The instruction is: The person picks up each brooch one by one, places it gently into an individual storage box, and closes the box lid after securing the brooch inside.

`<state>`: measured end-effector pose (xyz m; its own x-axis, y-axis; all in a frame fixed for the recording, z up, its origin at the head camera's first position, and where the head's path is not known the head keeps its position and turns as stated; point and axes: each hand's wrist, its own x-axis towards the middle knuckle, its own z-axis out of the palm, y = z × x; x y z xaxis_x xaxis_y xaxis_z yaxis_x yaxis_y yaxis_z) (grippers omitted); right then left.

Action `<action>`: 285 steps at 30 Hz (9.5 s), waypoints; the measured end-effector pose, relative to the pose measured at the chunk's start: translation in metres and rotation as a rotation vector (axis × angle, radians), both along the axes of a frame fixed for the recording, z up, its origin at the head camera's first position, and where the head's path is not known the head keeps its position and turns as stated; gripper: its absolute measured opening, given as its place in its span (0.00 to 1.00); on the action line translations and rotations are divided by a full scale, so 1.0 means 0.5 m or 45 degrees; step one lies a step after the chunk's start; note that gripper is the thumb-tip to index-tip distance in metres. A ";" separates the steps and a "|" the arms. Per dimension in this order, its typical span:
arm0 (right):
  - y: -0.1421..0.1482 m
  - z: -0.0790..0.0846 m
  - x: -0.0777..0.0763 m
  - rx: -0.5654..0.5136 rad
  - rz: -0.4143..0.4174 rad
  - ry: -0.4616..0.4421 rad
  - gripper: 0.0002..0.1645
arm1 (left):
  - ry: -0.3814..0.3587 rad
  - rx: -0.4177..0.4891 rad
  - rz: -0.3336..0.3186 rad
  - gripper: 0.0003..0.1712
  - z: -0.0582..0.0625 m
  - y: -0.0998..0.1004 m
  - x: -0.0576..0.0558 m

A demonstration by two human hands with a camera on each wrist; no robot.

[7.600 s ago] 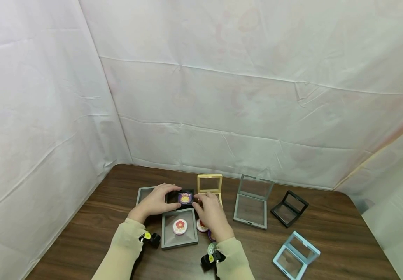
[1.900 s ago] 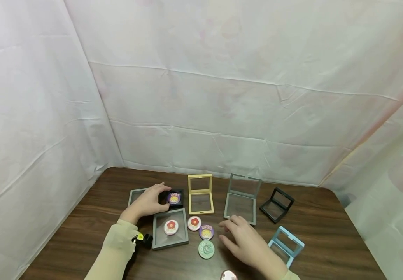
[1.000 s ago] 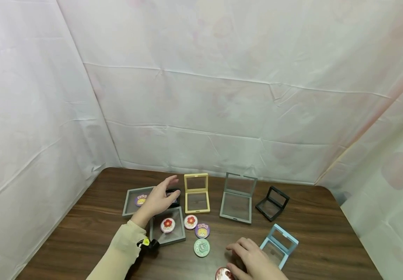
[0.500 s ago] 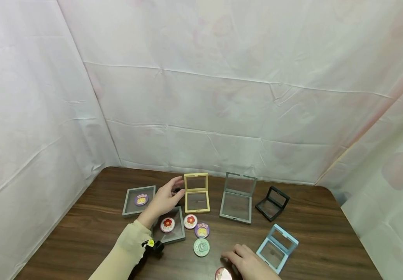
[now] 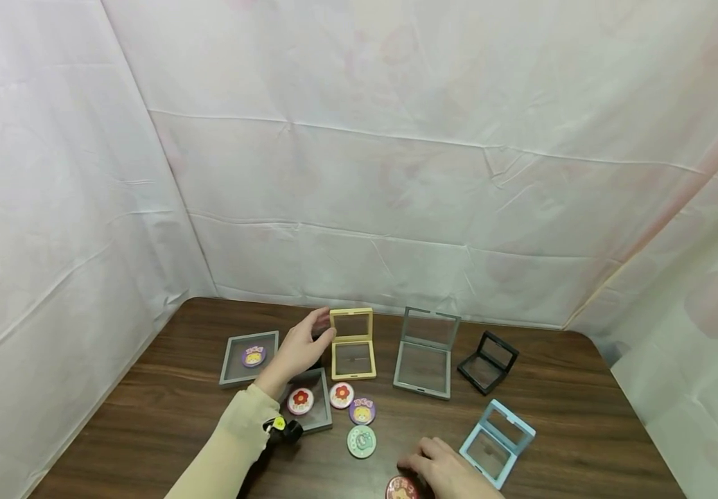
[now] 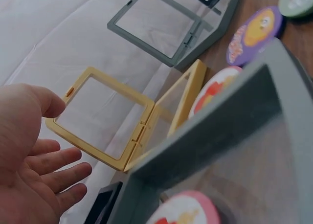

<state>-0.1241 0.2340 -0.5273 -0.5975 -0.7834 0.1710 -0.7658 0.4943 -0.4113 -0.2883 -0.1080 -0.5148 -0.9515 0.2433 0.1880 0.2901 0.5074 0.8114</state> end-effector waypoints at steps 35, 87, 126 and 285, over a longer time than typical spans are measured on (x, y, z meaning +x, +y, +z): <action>-0.085 0.090 -0.080 -0.192 -0.236 -0.224 0.07 | -0.019 0.062 0.060 0.16 -0.005 0.035 -0.013; -0.150 0.099 -0.243 -0.373 -0.585 -0.343 0.11 | -0.019 0.113 0.050 0.14 -0.018 0.025 -0.014; -0.221 0.019 -0.271 -0.438 -0.877 -0.339 0.17 | 0.005 0.113 0.011 0.13 -0.010 0.023 -0.022; -0.193 0.039 -0.266 -0.335 -0.843 -0.207 0.23 | 0.060 0.075 -0.016 0.15 -0.013 0.026 -0.022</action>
